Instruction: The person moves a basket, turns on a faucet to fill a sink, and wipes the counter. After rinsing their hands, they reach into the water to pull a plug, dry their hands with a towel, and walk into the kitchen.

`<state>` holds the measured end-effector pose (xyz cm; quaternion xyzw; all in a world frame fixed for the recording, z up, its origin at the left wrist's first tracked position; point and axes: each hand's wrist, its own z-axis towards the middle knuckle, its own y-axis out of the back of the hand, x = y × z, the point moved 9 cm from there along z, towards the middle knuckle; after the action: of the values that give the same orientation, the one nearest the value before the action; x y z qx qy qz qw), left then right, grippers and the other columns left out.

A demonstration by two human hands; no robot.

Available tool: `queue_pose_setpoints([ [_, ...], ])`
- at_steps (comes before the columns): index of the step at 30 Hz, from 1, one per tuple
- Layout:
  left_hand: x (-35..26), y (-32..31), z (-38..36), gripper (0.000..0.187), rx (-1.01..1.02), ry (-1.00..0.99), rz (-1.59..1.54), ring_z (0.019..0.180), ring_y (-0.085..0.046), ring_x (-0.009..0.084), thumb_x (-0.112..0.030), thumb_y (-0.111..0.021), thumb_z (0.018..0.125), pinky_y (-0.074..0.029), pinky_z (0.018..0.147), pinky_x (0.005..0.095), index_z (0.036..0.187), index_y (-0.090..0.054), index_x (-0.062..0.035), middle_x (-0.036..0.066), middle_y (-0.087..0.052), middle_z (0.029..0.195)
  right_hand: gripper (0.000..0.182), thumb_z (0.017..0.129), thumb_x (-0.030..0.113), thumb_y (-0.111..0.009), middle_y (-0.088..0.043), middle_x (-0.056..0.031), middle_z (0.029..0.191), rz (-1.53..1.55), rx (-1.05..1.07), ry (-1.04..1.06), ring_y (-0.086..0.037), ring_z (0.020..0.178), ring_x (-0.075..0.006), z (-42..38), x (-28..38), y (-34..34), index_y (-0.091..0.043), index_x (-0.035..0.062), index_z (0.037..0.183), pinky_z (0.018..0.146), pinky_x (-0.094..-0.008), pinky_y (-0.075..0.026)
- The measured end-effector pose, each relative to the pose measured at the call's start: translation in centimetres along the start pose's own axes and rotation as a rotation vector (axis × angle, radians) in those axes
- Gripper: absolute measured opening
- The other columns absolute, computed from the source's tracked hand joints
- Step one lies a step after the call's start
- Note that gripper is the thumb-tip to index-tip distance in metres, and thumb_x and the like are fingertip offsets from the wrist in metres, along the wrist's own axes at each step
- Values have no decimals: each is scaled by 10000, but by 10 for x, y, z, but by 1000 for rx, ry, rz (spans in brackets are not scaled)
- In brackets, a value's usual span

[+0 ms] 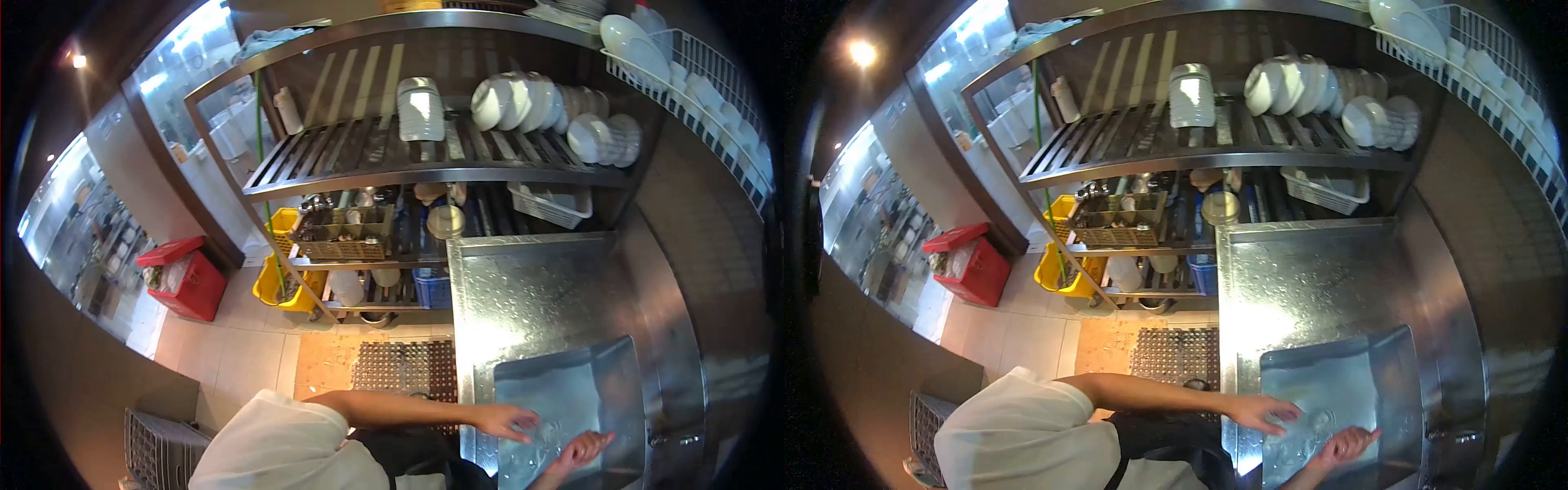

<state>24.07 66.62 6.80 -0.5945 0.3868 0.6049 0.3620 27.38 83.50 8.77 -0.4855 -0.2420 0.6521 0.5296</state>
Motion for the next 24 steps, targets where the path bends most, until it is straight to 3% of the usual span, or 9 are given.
queue_pose_setpoints([
  [3, 12, -80, 53, 461, 152, -9, -229, 993, -536, 238, -297, -608, 807, -429, 853, 324, 1095, -480, 40, 155, -554, 1057, 467, 928, 349, -326, -336, 28, 441, 145, -108, 108, -264, 351, -68, 20, -24, 9, -333, 148, 506, 372, -223, -237],
  [5, 21, -102, 80, 337, 17, 113, -779, 859, -566, 180, -200, -612, 761, -465, 703, 281, 992, -502, 19, 117, -575, 901, 436, 924, 320, -345, -384, 21, 487, 124, -157, 182, -322, 397, -73, 21, -9, 31, -359, 132, 532, 416, -220, -290],
  [8, 20, -115, 86, 273, -99, 401, -960, 806, -557, 146, -143, -601, 728, -464, 649, 279, 950, -507, -15, 75, -564, 826, 361, 913, 325, -333, -475, -22, 674, -32, -218, 306, -424, 574, -106, 8, 20, 40, -447, 67, 688, 544, -250, -353],
  [11, 38, -137, 95, 354, -41, 439, -1115, 843, -558, 160, -190, -662, 724, -472, 663, 288, 1004, -506, -39, 77, -556, 928, 472, 900, 430, -245, -484, -67, 837, -411, -425, 512, -441, 706, -173, -20, 40, 43, -475, 25, 976, 604, -301, -372],
  [12, 32, -138, 94, 383, -47, 463, -1162, 858, -557, 164, -213, -679, 723, -474, 671, 292, 1025, -505, -52, 78, -549, 967, 472, 900, 430, -245, -484, -67, 837, -414, -423, 526, -441, 706, -173, -24, 41, 41, -475, 25, 976, 604, -301, -372],
  [14, 35, -150, 91, 446, -4, 538, -1148, 886, -550, 161, -259, -688, 729, -475, 693, 291, 1080, -484, -74, 81, -519, 1059, 498, 893, 452, -264, -487, -56, 820, -619, -647, 682, -438, 695, -169, -47, 51, 39, -482, 23, 1019, 605, -296, -372],
  [17, 32, -148, 90, 335, -68, 532, -1087, 777, -553, 151, -324, -650, 767, -461, 694, 308, 963, -547, -73, 25, -573, 919, 520, 888, 467, -283, -492, -55, 813, -833, -936, 736, -436, 674, -156, -68, 45, 28, -478, 18, 1065, 607, -275, -371],
  [21, 53, -132, 102, 324, -168, 543, -758, 766, -569, 163, -347, -657, 749, -463, 662, 315, 891, -581, -66, 36, -583, 847, 488, 883, 443, -338, -488, -49, 797, -1132, -885, 610, -446, 662, -141, -80, 50, 32, -474, 20, 1084, 611, -258, -381],
  [24, 65, -117, 109, 325, -241, 545, -514, 758, -581, 173, -365, -662, 735, -465, 638, 320, 837, -606, -61, 44, -591, 793, 385, 892, 337, -417, -518, -73, 861, -1330, -956, 765, -501, 733, -155, -81, 30, 13, -461, 18, 1104, 689, -282, -422],
])
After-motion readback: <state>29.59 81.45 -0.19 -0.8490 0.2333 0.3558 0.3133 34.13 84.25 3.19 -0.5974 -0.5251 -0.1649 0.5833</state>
